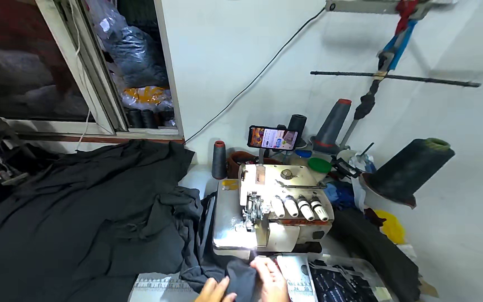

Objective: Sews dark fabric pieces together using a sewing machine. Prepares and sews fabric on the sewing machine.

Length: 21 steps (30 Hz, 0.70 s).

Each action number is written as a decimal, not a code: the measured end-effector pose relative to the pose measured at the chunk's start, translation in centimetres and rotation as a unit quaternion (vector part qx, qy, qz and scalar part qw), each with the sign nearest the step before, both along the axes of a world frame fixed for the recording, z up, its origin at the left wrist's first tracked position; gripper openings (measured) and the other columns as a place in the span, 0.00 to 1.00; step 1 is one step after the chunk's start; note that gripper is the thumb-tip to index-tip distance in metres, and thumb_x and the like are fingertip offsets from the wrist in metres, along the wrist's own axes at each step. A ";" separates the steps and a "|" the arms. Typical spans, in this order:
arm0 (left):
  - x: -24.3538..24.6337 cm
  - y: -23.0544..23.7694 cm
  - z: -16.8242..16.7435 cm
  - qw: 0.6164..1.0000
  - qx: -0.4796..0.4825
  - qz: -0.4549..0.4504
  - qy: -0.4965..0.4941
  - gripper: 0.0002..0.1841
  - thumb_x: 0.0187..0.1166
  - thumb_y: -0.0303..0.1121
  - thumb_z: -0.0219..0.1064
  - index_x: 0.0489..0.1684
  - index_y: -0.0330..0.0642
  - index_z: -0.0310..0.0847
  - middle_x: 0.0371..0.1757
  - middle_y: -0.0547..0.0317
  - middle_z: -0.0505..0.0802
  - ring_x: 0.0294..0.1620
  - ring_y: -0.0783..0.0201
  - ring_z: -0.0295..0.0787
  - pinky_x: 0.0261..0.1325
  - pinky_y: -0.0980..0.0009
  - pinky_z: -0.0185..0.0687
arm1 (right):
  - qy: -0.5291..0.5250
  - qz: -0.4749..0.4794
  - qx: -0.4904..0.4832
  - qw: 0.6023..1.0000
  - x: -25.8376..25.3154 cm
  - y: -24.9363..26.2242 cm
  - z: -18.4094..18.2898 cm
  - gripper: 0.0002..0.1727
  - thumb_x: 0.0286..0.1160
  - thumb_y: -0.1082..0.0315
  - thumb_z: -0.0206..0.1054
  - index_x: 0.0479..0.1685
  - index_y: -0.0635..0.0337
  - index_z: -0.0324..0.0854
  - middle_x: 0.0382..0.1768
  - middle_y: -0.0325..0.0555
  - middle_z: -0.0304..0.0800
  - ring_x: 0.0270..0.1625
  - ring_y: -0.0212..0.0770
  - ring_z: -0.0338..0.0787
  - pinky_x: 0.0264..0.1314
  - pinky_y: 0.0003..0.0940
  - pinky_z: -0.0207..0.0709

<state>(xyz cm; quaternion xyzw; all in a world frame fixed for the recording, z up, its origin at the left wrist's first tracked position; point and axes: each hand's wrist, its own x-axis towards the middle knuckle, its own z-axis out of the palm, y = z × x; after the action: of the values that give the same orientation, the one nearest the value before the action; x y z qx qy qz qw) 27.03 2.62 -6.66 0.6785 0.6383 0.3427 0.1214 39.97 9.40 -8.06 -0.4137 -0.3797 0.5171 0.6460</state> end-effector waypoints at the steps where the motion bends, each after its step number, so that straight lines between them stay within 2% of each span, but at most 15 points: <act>1: -0.9 0.8 0.9 1.000 0.021 0.018 0.002 0.18 0.85 0.36 0.63 0.61 0.31 0.89 0.45 0.38 0.93 0.41 0.44 0.93 0.46 0.48 0.90 | 0.035 -0.023 -0.028 0.999 0.7 0.6 0.0 0.16 0.81 0.80 0.53 0.27 0.63 0.82 0.25 0.35 0.86 0.32 0.25 0.86 0.40 0.22 0.82; 3: -3.6 4.2 3.0 0.992 0.098 0.074 0.007 0.16 0.86 0.34 0.60 0.55 0.33 0.91 0.44 0.42 0.93 0.41 0.47 0.93 0.46 0.48 0.90 | 0.064 -0.034 -0.059 0.996 2.0 1.7 -0.4 0.18 0.86 0.79 0.50 0.26 0.62 0.80 0.24 0.37 0.85 0.31 0.28 0.86 0.41 0.24 0.83; 4: -5.1 6.6 3.8 0.987 0.131 0.091 0.005 0.16 0.86 0.33 0.57 0.53 0.34 0.91 0.45 0.43 0.93 0.42 0.48 0.93 0.48 0.49 0.90 | 0.041 -0.028 -0.053 0.997 2.3 2.0 -0.7 0.18 0.86 0.79 0.49 0.26 0.62 0.79 0.24 0.37 0.84 0.31 0.27 0.84 0.41 0.23 0.82; 5: -6.4 9.1 4.5 0.988 0.129 0.088 -0.012 0.17 0.87 0.31 0.54 0.54 0.33 0.90 0.47 0.42 0.93 0.45 0.47 0.93 0.51 0.48 0.89 | -0.016 -0.025 -0.034 0.999 2.5 2.2 -1.2 0.17 0.84 0.79 0.50 0.26 0.63 0.79 0.23 0.36 0.82 0.31 0.26 0.83 0.41 0.22 0.80; 7: -8.2 14.2 5.5 0.996 0.026 0.047 -0.066 0.18 0.90 0.26 0.51 0.68 0.32 0.82 0.62 0.37 0.89 0.57 0.44 0.90 0.63 0.47 0.84 | -0.211 -0.050 0.028 0.976 2.5 2.0 -1.8 0.13 0.81 0.78 0.54 0.29 0.69 0.82 0.27 0.39 0.80 0.34 0.26 0.81 0.45 0.23 0.76; 8: -8.8 16.5 5.6 0.994 -0.054 0.017 -0.092 0.21 0.88 0.22 0.49 0.77 0.34 0.74 0.71 0.37 0.84 0.64 0.44 0.87 0.67 0.48 0.82 | -0.311 -0.077 0.053 0.946 2.3 1.7 -1.9 0.12 0.80 0.77 0.57 0.31 0.72 0.84 0.29 0.48 0.83 0.37 0.34 0.84 0.47 0.31 0.78; 9: -9.1 18.5 5.4 0.986 -0.121 -0.018 -0.115 0.26 0.86 0.19 0.49 0.84 0.36 0.66 0.78 0.37 0.79 0.70 0.44 0.83 0.70 0.50 0.78 | -0.388 -0.097 0.067 0.914 2.1 1.6 -1.9 0.12 0.80 0.77 0.58 0.34 0.76 0.85 0.33 0.58 0.88 0.41 0.47 0.89 0.51 0.42 0.82; 10: -9.3 20.0 5.0 0.976 -0.163 -0.051 -0.138 0.29 0.83 0.16 0.50 0.87 0.36 0.62 0.81 0.38 0.76 0.76 0.45 0.79 0.75 0.52 0.74 | -0.449 -0.102 0.077 0.884 1.8 1.5 -2.0 0.12 0.80 0.76 0.59 0.37 0.78 0.86 0.38 0.65 0.90 0.46 0.56 0.92 0.56 0.50 0.83; 12: -9.4 21.3 3.7 0.965 -0.183 -0.090 -0.165 0.26 0.82 0.15 0.53 0.82 0.31 0.66 0.78 0.38 0.79 0.78 0.51 0.77 0.81 0.59 0.70 | -0.550 -0.091 0.096 0.824 1.6 1.7 -2.7 0.13 0.79 0.74 0.60 0.39 0.76 0.88 0.42 0.66 0.90 0.52 0.64 0.92 0.60 0.56 0.82; 15: -9.6 21.0 2.1 0.972 -0.142 -0.085 -0.169 0.15 0.85 0.19 0.54 0.64 0.26 0.79 0.64 0.38 0.88 0.67 0.55 0.84 0.75 0.61 0.75 | -0.644 -0.021 0.093 0.759 1.1 1.6 -3.0 0.13 0.78 0.70 0.63 0.40 0.73 0.89 0.42 0.64 0.92 0.52 0.65 0.91 0.60 0.61 0.79; 16: -9.8 20.7 1.7 0.973 -0.120 -0.083 -0.176 0.14 0.86 0.21 0.54 0.62 0.27 0.81 0.62 0.40 0.89 0.65 0.57 0.85 0.74 0.62 0.76 | -0.662 -0.008 0.088 0.744 0.8 1.6 -3.0 0.14 0.79 0.69 0.62 0.41 0.72 0.90 0.42 0.63 0.93 0.51 0.63 0.92 0.61 0.60 0.78; 19: -10.6 19.5 0.6 0.972 0.021 -0.078 -0.221 0.13 0.85 0.23 0.54 0.54 0.28 0.84 0.56 0.47 0.90 0.60 0.63 0.86 0.70 0.65 0.78 | -0.688 0.008 0.076 0.721 0.4 1.5 -2.8 0.17 0.82 0.69 0.57 0.45 0.71 0.91 0.47 0.60 0.95 0.55 0.58 0.94 0.66 0.54 0.78; 21: -11.5 18.3 1.0 0.958 0.138 -0.100 -0.230 0.16 0.83 0.25 0.50 0.54 0.34 0.85 0.56 0.54 0.93 0.62 0.65 0.87 0.72 0.65 0.80 | -0.694 0.031 0.067 0.716 0.6 1.7 -2.8 0.20 0.85 0.64 0.56 0.48 0.70 0.91 0.48 0.60 0.95 0.56 0.59 0.93 0.68 0.55 0.76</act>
<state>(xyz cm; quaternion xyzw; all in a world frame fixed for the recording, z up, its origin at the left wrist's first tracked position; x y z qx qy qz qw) 15.51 20.90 -5.71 0.6521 0.4680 0.5606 0.2037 40.54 11.06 -10.89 -0.5999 -0.7678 0.0775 0.2110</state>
